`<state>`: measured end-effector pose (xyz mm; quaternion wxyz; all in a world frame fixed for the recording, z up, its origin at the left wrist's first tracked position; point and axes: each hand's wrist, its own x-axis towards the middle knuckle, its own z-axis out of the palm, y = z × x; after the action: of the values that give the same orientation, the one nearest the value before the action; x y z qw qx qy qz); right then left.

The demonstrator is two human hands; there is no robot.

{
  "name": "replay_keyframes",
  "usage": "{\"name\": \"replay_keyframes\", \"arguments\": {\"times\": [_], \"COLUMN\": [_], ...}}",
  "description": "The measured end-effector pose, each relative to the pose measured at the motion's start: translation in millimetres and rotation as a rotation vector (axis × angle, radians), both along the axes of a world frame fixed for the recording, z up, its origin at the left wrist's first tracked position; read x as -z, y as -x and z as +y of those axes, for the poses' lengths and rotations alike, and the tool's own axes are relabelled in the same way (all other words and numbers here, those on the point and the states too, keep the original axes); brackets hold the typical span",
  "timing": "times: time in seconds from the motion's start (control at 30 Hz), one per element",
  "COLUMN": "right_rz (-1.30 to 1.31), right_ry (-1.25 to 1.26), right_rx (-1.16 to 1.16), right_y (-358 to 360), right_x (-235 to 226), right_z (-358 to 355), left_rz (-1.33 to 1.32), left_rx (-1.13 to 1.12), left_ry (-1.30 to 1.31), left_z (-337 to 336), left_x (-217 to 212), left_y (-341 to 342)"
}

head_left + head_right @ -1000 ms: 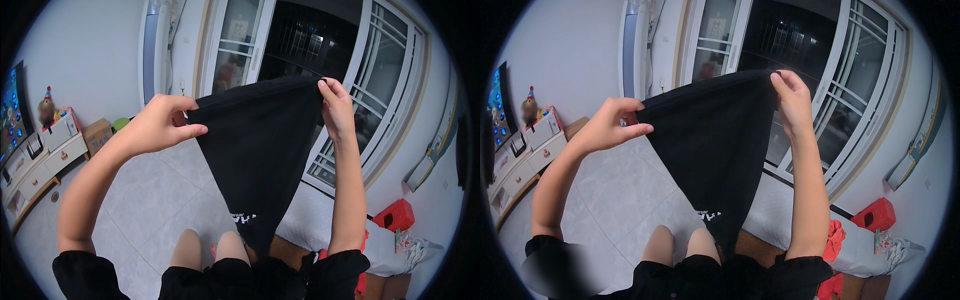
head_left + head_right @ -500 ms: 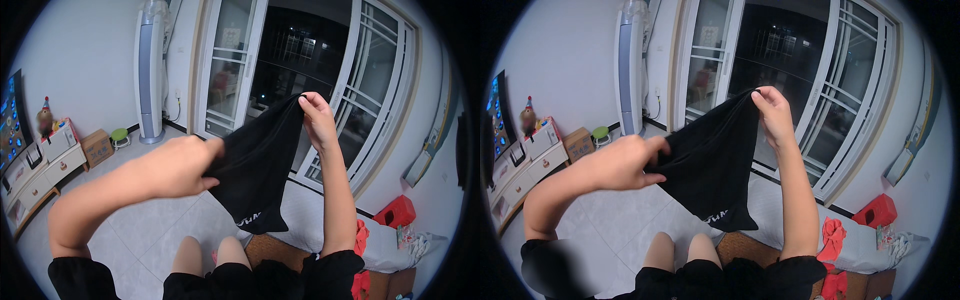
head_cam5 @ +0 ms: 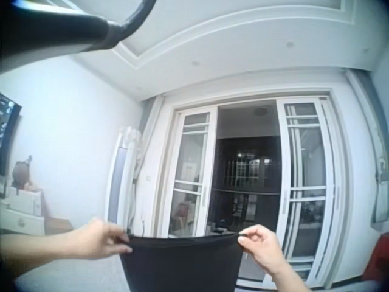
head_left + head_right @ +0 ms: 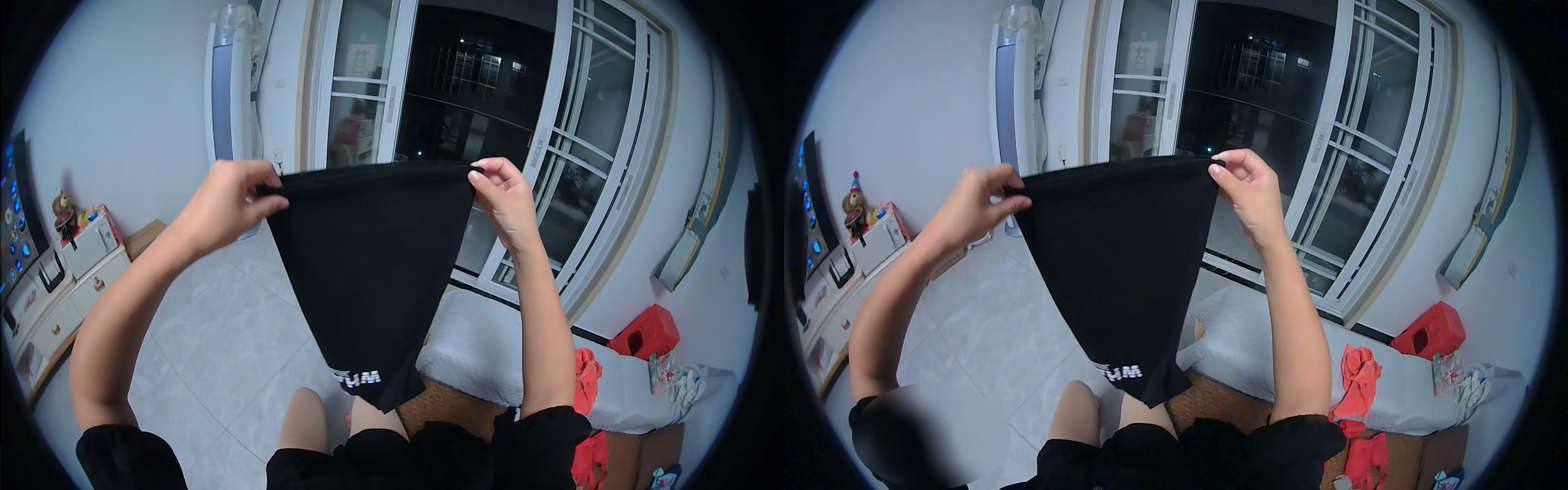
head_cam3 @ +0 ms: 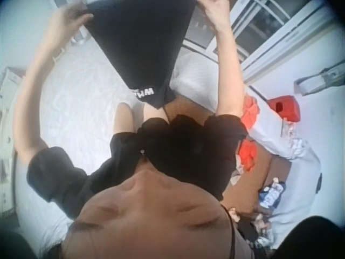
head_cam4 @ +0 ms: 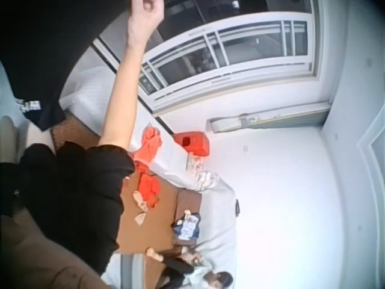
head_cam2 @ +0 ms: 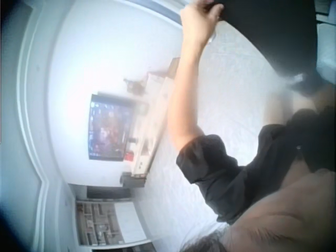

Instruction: The person sits on a woven mat on the floor and folds several pieces of clothing by hand. They handle a black pair of shorts, a red t-shirt, and a black t-shirt, smoothing and folding each item into a neat stack.

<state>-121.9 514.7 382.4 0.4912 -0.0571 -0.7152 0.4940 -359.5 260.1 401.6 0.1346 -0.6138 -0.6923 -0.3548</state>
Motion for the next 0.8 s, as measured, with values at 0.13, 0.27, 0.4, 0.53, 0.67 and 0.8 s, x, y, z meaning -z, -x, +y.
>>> {"name": "replay_keyframes", "arguments": {"times": [0.13,0.27,0.4,0.53,0.67,0.8], "right_rz": [-0.048,-0.081,-0.109,-0.495,-0.356,0.171], "right_ry": [-0.083,-0.106,-0.174,-0.33,-0.052,0.131], "right_rx": [0.074,0.114,0.148,0.234,-0.43,-0.638], "right_y": [-9,-20,-23,-38,-29,7], "right_x": [-14,-19,-19,-31,-24,-31], "right_z": [-11,-21,-25,-48,-102,-151], "left_rz": [-0.043,-0.102,-0.067,0.191,0.102,-0.589], "left_rx": [-0.01,0.076,0.016,-0.071,-0.103,0.583], "left_ry": [-0.086,-0.178,-0.155,-0.199,-0.342,-0.522], "left_z": [15,23,24,32,75,131], "left_x": [-14,-16,-19,-28,-27,-48], "left_y": [12,30,38,17,31,-1]}}
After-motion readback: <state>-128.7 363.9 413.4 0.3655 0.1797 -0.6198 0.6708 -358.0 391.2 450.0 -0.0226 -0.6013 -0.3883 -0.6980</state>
